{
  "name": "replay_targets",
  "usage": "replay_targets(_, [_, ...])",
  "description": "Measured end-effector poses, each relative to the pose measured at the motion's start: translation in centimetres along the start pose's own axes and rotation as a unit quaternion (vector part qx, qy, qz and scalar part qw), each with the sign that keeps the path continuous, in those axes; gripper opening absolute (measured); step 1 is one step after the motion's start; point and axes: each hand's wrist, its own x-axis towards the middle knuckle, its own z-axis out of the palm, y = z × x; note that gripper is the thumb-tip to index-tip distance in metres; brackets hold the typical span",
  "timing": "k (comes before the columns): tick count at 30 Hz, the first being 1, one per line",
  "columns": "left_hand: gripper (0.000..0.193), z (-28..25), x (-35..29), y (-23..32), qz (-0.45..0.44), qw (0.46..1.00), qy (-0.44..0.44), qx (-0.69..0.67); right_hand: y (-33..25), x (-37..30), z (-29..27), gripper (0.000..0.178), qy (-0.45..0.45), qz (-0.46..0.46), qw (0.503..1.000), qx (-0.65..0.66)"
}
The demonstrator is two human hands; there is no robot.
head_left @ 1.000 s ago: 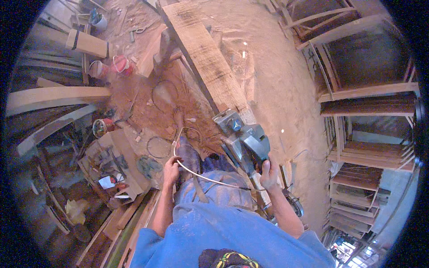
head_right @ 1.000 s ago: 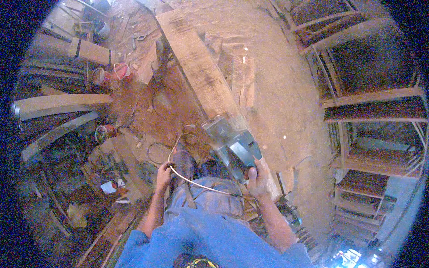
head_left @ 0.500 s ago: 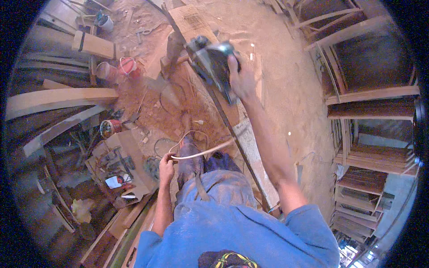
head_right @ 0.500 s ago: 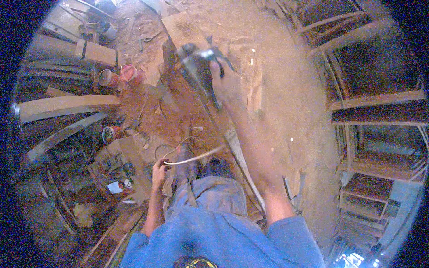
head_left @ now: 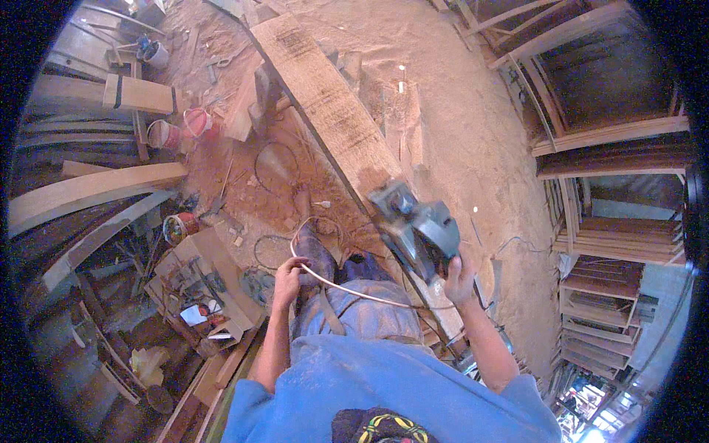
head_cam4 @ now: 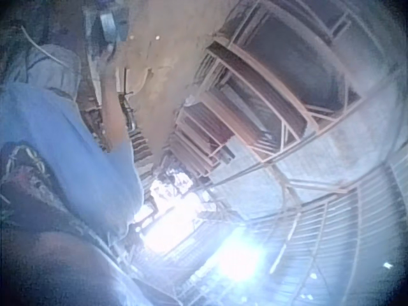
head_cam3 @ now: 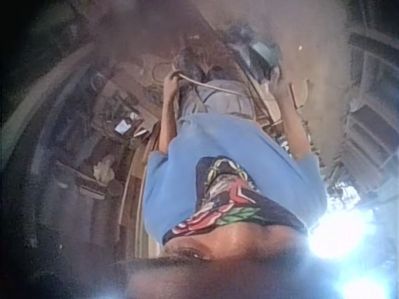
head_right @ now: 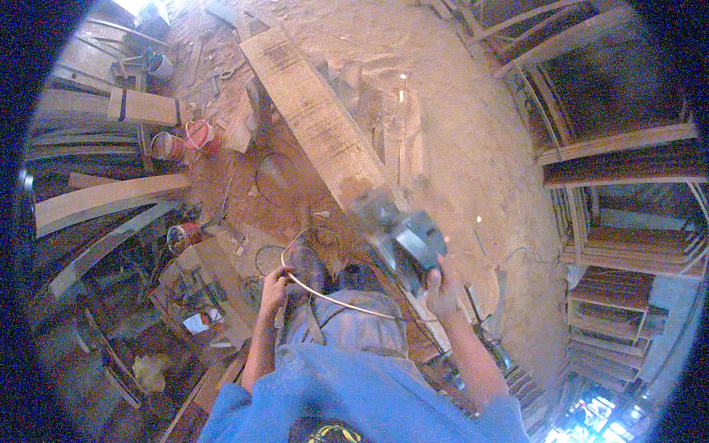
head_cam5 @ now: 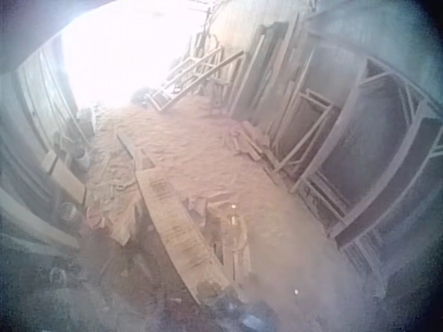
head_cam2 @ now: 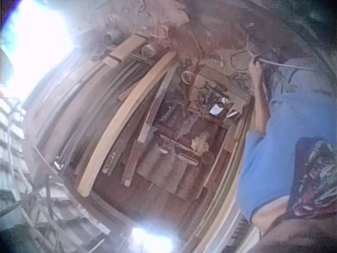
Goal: The person uses a circular saw to cut a wooden plank into smaller pieces. They then use a sander to smooth the edges of the cut pieces. The person handles the wood and tools with both hands, adjusting the wood's position as needed.
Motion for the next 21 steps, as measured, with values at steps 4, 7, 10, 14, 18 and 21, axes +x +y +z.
replay_targets(4, [0.041,1.2,0.1,1.3,0.022,0.997,-0.014,0.068,2.0,0.1,-0.5,0.054,0.007,-0.080,0.996,-0.048])
replay_targets(7, [0.040,0.3,0.1,1.6,0.012,1.000,0.027,0.008,-2.6,4.7,1.1,0.055,0.017,-0.081,0.981,-0.177])
replay_targets(10, [0.039,-1.4,0.8,0.9,0.029,0.997,0.067,-0.025,-4.3,12.3,4.9,0.050,0.022,-0.065,0.984,-0.165])
replay_targets(14, [0.036,-3.2,0.2,3.4,0.021,0.989,0.146,-0.017,-12.6,24.1,12.1,0.048,0.044,-0.122,0.987,-0.094])
replay_targets(18, [0.025,-3.8,0.2,5.1,0.043,0.974,0.215,-0.060,-18.6,35.2,18.1,0.058,0.055,-0.168,0.979,-0.104])
replay_targets(21, [0.012,-3.4,0.3,6.5,0.093,0.962,0.251,-0.058,-20.5,40.8,19.8,0.059,0.038,-0.184,0.980,-0.063])
